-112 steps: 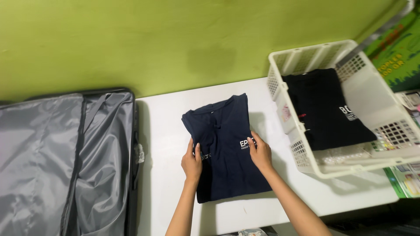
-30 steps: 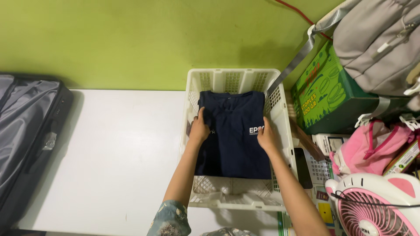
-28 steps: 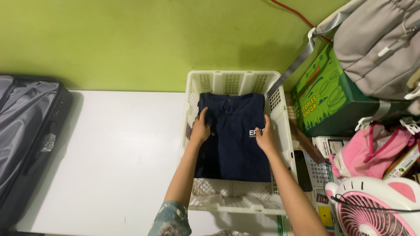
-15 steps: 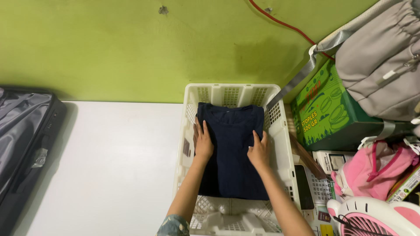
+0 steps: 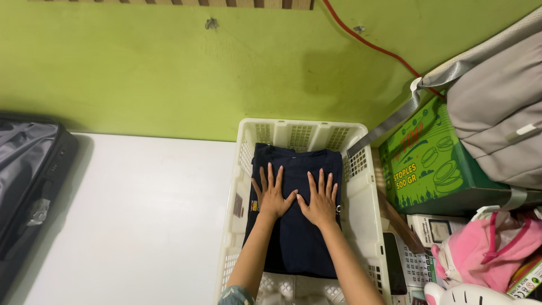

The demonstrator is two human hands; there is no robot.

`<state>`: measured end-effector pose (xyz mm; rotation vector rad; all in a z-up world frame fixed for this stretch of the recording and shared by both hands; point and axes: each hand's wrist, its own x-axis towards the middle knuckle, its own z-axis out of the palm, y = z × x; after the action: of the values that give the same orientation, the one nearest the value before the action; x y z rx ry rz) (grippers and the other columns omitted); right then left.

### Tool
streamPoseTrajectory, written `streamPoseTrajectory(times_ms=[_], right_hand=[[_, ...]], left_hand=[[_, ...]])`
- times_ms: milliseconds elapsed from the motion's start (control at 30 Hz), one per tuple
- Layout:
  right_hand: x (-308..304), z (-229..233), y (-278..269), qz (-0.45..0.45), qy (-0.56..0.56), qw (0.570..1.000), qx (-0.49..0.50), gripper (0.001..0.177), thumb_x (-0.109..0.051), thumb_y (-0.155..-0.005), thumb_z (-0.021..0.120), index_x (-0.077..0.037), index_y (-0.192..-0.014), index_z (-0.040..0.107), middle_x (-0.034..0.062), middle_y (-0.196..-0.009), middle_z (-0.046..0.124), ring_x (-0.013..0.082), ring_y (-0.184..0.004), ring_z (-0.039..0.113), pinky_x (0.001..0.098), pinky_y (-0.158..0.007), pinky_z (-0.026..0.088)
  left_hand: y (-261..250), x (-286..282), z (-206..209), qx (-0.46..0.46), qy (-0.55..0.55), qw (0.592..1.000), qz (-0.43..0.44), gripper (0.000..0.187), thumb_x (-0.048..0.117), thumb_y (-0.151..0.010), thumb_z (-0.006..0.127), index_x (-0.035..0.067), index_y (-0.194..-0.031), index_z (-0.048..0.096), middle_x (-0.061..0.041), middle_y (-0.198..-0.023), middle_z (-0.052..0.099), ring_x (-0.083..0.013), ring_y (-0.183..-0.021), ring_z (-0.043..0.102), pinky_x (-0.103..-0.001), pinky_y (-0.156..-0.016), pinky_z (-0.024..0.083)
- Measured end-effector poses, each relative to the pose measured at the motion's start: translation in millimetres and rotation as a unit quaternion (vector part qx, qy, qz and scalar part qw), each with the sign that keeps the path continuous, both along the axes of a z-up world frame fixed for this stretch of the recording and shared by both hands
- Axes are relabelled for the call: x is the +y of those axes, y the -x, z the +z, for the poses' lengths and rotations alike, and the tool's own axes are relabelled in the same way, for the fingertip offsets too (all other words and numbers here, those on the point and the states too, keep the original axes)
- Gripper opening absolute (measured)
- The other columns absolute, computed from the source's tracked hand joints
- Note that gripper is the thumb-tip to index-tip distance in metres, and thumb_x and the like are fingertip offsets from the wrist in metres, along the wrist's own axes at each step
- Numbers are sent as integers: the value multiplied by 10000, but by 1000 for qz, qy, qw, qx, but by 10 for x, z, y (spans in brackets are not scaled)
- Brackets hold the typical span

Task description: The person folds a black t-shirt, a navy blue t-shirt, and an orange t-shirt on a white table. They smooth each garment, fold the sleeves and body, and place the finished items into a white plastic basket. The person also briefly handles a navy t-shirt from an open suitcase.

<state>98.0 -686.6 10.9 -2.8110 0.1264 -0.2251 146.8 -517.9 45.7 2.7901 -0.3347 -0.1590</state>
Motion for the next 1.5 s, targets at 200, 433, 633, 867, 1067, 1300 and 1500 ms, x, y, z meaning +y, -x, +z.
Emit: streamPoseTrajectory(times_ms=[200,433,633,867,1067,1300,1500], right_hand=[[6,-160,72,-28,-31,999,7,861,-580,-930,552,-213,-1623,196,207,-1689,75,446,-1557,-2,653,-1202,36],[200,68,428,-40,-58,972,223,784,-628,-1000,364,-305,-1648,65,159,-1717,-71,528,-1544,-88,762,-1150,36],[279,472,794,-21,-41,942,333,868,-708,-946,354,-349,-1643,-20,117,-1718,-124,542,-1530,-87,780,-1141,68],[302,449,982,45,41,960,272,940,-686,-953,458,-205,-1644,38,187,-1706,-14,457,-1551,-13,645,-1218,63],[690,949,1200,73,-3,994,86,812,-426,-941,620,-189,-1602,212,208,-1669,131,457,-1543,54,664,-1199,63],[1482,1572,1450,104,-88,988,-73,714,-319,-904,681,-139,-1523,372,236,-1626,247,461,-1535,144,714,-1166,94],[2715,1710,1981,185,-151,969,-67,632,-337,-897,695,-147,-1454,465,189,-1613,296,435,-1536,185,726,-1161,72]], left_hand=[[33,71,-244,-58,68,996,4,982,706,-885,529,180,-1635,174,-175,-1704,82,-360,-1577,41,-623,-1226,8],[424,66,-301,-3,31,999,-11,792,562,-968,458,193,-1628,221,-218,-1690,132,-427,-1545,132,-645,-1183,136],[871,200,-175,7,-32,998,-46,686,543,-1015,370,230,-1615,256,-219,-1650,229,-453,-1503,223,-676,-1164,186],[1224,346,-1,-23,-55,997,-50,668,510,-1036,427,200,-1614,305,-216,-1603,351,-450,-1474,305,-637,-1202,161],[1507,596,537,-152,0,987,-53,645,318,-914,647,137,-1500,445,-176,-1576,409,-397,-1487,321,-632,-1206,116],[2017,1450,1191,-199,122,972,-8,535,260,-907,686,135,-1405,532,-147,-1510,476,-373,-1413,405,-632,-1168,216],[2803,2769,1384,-208,141,967,42,453,269,-927,678,148,-1351,574,-132,-1486,505,-343,-1350,479,-575,-1102,339]])
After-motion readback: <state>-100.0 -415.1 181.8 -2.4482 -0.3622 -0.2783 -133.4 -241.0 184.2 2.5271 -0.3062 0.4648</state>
